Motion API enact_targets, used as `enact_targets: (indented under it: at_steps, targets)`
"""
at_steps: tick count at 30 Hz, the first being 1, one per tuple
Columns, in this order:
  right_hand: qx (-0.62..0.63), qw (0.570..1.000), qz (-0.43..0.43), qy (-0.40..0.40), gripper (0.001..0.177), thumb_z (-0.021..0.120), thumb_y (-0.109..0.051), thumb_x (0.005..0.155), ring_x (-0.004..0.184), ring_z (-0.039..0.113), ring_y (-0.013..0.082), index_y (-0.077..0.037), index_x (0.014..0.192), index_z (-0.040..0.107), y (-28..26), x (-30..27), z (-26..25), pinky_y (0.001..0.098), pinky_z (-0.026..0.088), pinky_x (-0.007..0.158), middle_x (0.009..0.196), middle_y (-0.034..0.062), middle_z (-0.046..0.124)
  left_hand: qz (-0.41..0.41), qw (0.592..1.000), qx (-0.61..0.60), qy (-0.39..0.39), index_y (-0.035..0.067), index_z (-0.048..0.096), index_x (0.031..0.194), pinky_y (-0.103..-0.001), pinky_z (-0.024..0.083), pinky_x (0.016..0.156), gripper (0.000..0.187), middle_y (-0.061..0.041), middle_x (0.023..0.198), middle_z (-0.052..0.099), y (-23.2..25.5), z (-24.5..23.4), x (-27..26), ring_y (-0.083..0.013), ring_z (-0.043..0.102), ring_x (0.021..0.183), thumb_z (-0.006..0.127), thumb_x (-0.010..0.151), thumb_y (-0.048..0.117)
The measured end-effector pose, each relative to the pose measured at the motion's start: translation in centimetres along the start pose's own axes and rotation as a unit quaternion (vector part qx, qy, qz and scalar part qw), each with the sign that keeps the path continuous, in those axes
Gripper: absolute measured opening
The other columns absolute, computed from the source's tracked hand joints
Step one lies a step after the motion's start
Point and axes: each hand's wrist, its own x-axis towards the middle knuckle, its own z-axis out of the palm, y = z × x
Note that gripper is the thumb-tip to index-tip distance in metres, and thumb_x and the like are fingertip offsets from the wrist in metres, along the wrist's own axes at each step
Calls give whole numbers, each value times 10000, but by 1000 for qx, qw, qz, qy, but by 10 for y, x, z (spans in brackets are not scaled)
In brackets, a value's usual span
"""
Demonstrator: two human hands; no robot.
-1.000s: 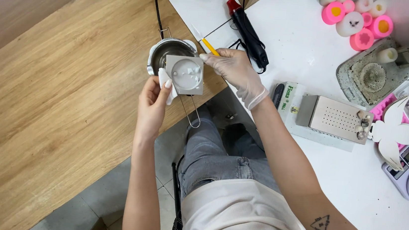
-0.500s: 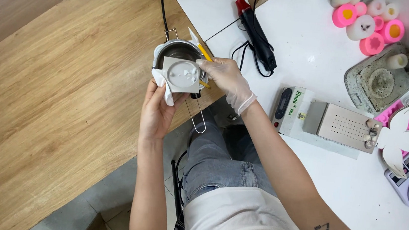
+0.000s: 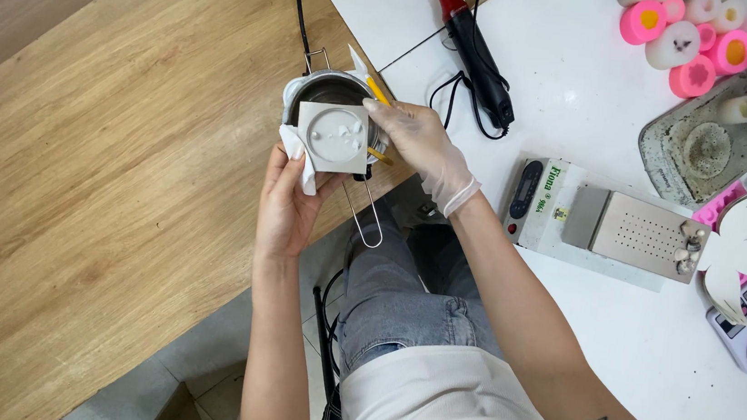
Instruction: Cleaning and scraping excess wax from a candle mold to prepare it for decoration or packaging.
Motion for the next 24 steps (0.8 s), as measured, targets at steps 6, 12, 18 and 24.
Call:
enact_targets:
  at_steps: [6,12,18,24]
  targets:
    - [32,994,-86,-52,377,688,-418,971,709,553,31,-53,1049,738,6,6,-2,197,468,642,793,-57,646,11,999,34,-40,78,428,1409,-576,522,1106,334,-152,1391,585,10,7,-4,-299,616,1280,460,1092,178]
    - [74,983,-101,-133,320,630,-387,1033,706,509,24,-74,1070,681,0,-1,-5,190,426,625,836,-63,613,-9,999,-7,-50,114,339,1526,-589,493,1117,476,-141,1444,554,10,15,-6,-306,608,1303,433,1073,225]
    - [119,977,-101,-144,294,601,-383,1057,639,445,23,-93,1053,648,-11,-19,1,187,371,554,776,-75,534,-16,994,-86,-65,170,306,1563,-603,465,1106,540,-155,1491,518,-13,1,-4,-345,580,1305,435,1046,259]
    - [188,969,-77,-143,301,584,-385,1047,593,402,15,-89,1086,625,-9,-23,7,172,339,518,754,-81,504,-34,975,-215,-43,75,383,1543,-590,432,1165,488,-184,1527,492,-29,-11,0,-354,507,1405,440,1100,271]
